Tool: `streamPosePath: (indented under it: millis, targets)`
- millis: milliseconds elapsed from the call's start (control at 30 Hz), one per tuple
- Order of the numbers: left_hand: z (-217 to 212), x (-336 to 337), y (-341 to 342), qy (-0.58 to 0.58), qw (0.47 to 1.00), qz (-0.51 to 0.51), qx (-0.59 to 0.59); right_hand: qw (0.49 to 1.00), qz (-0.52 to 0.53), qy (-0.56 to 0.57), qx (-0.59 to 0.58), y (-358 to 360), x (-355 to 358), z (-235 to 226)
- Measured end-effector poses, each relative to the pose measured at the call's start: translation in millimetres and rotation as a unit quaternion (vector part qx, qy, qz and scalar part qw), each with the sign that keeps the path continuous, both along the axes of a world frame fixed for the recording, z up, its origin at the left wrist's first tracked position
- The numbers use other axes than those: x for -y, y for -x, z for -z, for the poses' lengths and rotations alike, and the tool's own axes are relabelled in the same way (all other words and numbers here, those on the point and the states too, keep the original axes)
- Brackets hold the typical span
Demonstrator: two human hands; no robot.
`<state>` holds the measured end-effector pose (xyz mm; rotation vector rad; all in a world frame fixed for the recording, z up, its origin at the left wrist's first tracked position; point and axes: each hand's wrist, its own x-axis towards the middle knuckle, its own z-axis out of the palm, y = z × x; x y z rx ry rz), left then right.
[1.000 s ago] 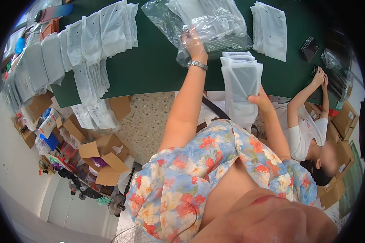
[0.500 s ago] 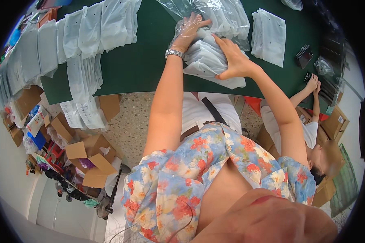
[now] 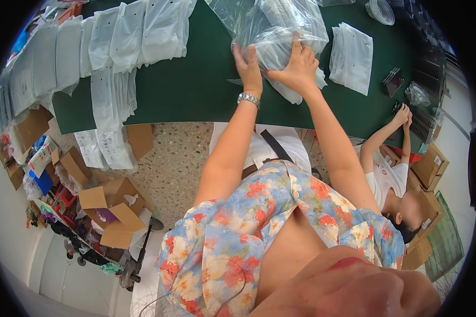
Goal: The person packs phone cases into individual plastic pouches, stacks the wrapped cases, and packs stacks of them into larger plastic bags by hand.
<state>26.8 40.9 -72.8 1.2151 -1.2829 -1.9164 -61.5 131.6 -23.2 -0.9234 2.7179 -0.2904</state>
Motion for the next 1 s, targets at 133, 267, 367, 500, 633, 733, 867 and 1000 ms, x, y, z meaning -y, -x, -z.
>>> streamPosePath:
  millis: [133, 267, 367, 500, 633, 733, 867, 1000]
  targets:
    - [3, -39, -14, -0.032, 0.998, -0.037, -0.04, 0.995, 0.094, 0.034, -0.006, -11, 49, -1]
    - [7, -31, -44, -0.21, 0.978, -0.006, -0.005, 0.994, 0.106, 0.017, 0.004, -12, 73, 8]
    - [-5, -13, -63, 0.116, 0.977, -0.017, 0.179, 0.992, 0.019, 0.12, -0.032, -13, 37, 17]
    - [-17, 9, -56, 0.307, 0.926, -0.017, 0.219, 0.994, -0.013, 0.107, 0.014, -37, -12, 4]
    - [4, 9, -60, 0.248, 0.929, 0.194, 0.197, 0.984, 0.053, 0.145, 0.09, -50, 6, 23]
    - [7, 6, -74, 0.249, 0.917, 0.22, 0.221, 0.982, 0.081, 0.151, 0.082, -42, 42, 41]
    - [-1, 7, -72, 0.276, 0.926, 0.203, 0.159, 0.959, 0.16, 0.234, 0.006, -26, 115, 49]
    - [-2, 37, -73, 0.221, 0.923, 0.236, 0.211, 0.954, 0.131, 0.26, 0.069, -18, 107, 46]
